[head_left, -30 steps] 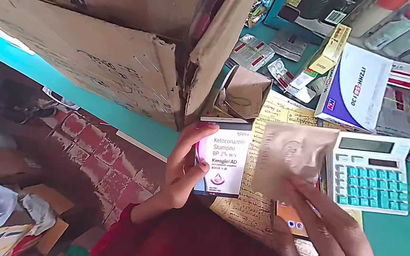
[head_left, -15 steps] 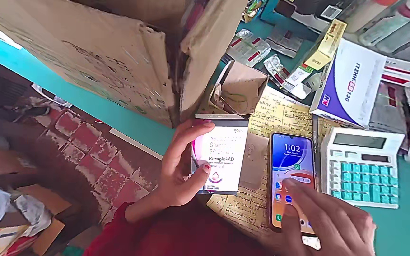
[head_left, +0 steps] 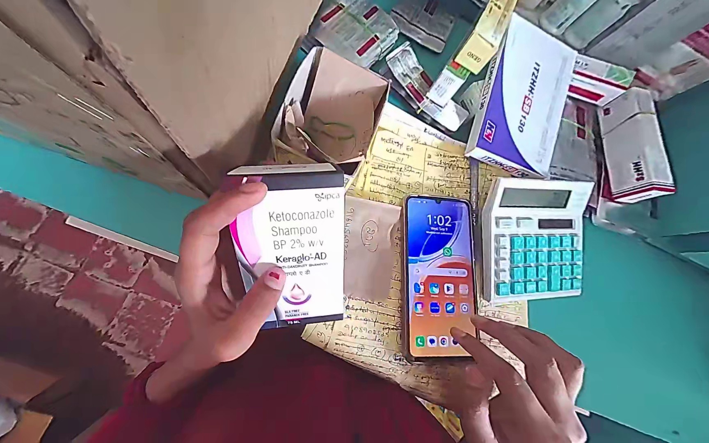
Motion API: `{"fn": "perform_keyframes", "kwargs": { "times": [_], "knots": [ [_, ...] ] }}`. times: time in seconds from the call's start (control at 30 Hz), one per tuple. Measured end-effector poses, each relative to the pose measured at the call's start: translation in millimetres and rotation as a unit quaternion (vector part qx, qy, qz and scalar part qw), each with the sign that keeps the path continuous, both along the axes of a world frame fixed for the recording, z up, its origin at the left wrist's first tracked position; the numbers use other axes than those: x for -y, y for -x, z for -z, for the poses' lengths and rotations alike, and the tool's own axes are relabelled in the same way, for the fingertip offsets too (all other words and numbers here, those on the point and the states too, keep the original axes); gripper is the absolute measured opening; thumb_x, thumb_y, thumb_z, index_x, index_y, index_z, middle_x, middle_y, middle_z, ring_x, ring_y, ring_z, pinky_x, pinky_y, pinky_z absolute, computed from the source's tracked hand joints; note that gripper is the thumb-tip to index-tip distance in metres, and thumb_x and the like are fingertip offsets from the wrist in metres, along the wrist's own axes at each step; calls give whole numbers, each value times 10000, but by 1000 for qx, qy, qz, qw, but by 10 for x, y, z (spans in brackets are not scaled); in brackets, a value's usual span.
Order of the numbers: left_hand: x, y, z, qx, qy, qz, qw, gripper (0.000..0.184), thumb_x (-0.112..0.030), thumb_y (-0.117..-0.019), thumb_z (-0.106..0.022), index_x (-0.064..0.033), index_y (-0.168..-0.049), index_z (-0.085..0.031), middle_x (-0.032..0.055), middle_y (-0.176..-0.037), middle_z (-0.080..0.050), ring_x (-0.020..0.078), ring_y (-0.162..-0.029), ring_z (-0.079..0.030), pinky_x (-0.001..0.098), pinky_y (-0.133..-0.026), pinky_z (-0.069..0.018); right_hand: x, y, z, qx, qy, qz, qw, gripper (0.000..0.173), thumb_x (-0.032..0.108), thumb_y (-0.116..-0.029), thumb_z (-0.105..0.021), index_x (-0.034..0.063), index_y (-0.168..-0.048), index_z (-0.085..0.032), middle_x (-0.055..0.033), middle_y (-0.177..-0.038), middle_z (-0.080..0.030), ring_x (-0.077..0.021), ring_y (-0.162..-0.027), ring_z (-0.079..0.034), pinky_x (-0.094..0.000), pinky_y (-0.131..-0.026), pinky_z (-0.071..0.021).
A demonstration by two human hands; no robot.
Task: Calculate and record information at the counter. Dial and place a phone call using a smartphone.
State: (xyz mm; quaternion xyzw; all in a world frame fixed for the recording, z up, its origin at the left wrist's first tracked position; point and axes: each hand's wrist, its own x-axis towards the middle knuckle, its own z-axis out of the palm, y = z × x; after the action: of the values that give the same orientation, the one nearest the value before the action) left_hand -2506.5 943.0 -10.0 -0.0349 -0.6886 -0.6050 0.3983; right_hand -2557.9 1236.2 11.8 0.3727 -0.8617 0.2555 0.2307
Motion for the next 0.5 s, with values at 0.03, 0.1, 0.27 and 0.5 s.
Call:
{"fn": "perform_keyframes", "kwargs": {
  "times": [0.03, 0.1, 0.27, 0.5],
  "knots": [
    [-1, -8, 6, -8, -6, -5, 1000, 473, -227, -955, -634, -283, -1415, -535, -190, -1414, -550, 15, -1308, -527, 235, -1105, -459, 20, 2, -1, 0, -3, -6, 1000, 365, 389, -1056, -408, 190, -1042, -713, 4, -1151, -655, -161, -1169, -542, -318, -1067, -330],
    [-3, -28, 25, -29, -5, -21, 999, 438, -261, -980, -631, -338, -1402, -541, -231, -1377, -570, -31, -1261, -550, 193, -1065, -476, 77, -3, -15, 4, -14, -16, 1000, 346, 386, -1057, -416, 191, -1069, -701, -3, -1174, -633, -170, -1176, -529, -327, -1071, -317],
    [-16, -27, 53, -56, -24, -10, 998, 445, -256, -985, -635, -369, -1406, -546, -202, -1402, -579, 14, -1301, -548, 229, -1087, -475, 175, 27, -51, -2, -34, -27, 999, 346, 402, -1059, -408, 208, -1117, -689, -10, -1217, -608, -184, -1200, -509, -353, -1080, -298],
    [-38, -21, 35, -50, -27, -15, 998, 461, -232, -984, -627, -350, -1419, -529, -200, -1403, -576, 10, -1297, -549, 225, -1088, -474, 52, 58, -47, -12, -27, 0, 1000, 365, 412, -1055, -412, 177, -1100, -688, -30, -1194, -625, -185, -1195, -523, -343, -1080, -306]
  ]
}}
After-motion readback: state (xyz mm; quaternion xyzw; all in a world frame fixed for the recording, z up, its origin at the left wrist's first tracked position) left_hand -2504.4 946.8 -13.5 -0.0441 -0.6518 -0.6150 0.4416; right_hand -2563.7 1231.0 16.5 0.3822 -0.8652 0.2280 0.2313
